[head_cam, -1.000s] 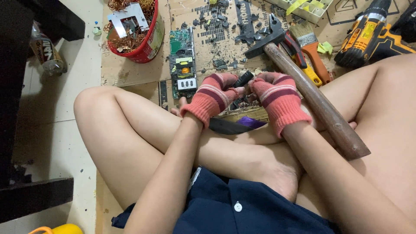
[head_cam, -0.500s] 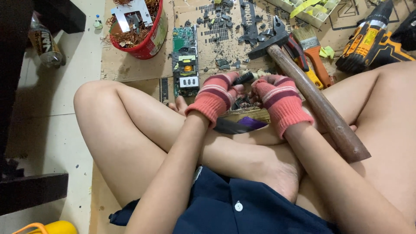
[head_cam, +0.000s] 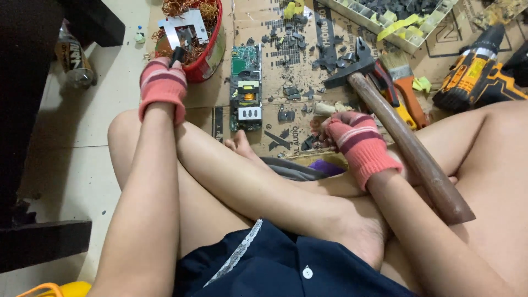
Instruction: The person sits cross-legged on the floor and uses a screwdriver and pliers to remove components from a green circuit board. They pry off parts, cut wires, and place removed pieces into a red bucket.
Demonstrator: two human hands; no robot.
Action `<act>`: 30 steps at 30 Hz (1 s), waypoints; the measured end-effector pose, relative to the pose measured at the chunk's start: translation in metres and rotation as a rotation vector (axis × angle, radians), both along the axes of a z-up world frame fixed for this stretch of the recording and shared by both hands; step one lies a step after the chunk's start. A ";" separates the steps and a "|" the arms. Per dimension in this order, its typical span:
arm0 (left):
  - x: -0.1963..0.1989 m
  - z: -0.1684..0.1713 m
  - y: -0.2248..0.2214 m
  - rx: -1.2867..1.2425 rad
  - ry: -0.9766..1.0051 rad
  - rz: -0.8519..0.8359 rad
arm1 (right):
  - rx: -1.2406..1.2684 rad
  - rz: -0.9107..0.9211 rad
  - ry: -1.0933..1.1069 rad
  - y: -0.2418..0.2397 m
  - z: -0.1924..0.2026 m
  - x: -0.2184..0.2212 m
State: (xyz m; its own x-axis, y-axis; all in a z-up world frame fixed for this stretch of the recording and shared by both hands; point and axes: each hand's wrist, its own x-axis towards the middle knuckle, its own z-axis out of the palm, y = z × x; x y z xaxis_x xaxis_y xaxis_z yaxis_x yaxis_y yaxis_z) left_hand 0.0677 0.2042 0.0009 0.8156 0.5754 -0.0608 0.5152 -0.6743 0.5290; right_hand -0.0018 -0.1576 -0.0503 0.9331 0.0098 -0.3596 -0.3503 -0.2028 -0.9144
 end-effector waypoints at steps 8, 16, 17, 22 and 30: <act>0.017 -0.023 -0.010 0.050 0.019 0.023 | -0.340 0.101 0.138 0.002 0.000 0.002; 0.022 -0.039 0.007 0.112 0.032 0.054 | -0.269 0.071 0.143 0.001 -0.009 0.006; 0.024 -0.041 0.009 0.124 0.035 0.059 | -0.254 0.064 0.157 0.000 -0.007 0.006; 0.027 -0.051 0.016 0.164 0.044 0.078 | -0.209 0.060 0.161 0.000 -0.011 0.006; 0.029 -0.044 0.006 0.231 0.044 0.100 | -0.318 0.117 0.138 0.001 -0.005 0.000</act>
State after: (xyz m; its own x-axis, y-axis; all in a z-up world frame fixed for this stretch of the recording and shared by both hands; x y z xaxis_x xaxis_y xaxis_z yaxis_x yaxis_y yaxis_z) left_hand 0.0969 0.2107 -0.0435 0.7531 0.6561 0.0478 0.6047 -0.7191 0.3424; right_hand -0.0021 -0.1561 -0.0548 0.8746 -0.0188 -0.4844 -0.4235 -0.5159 -0.7447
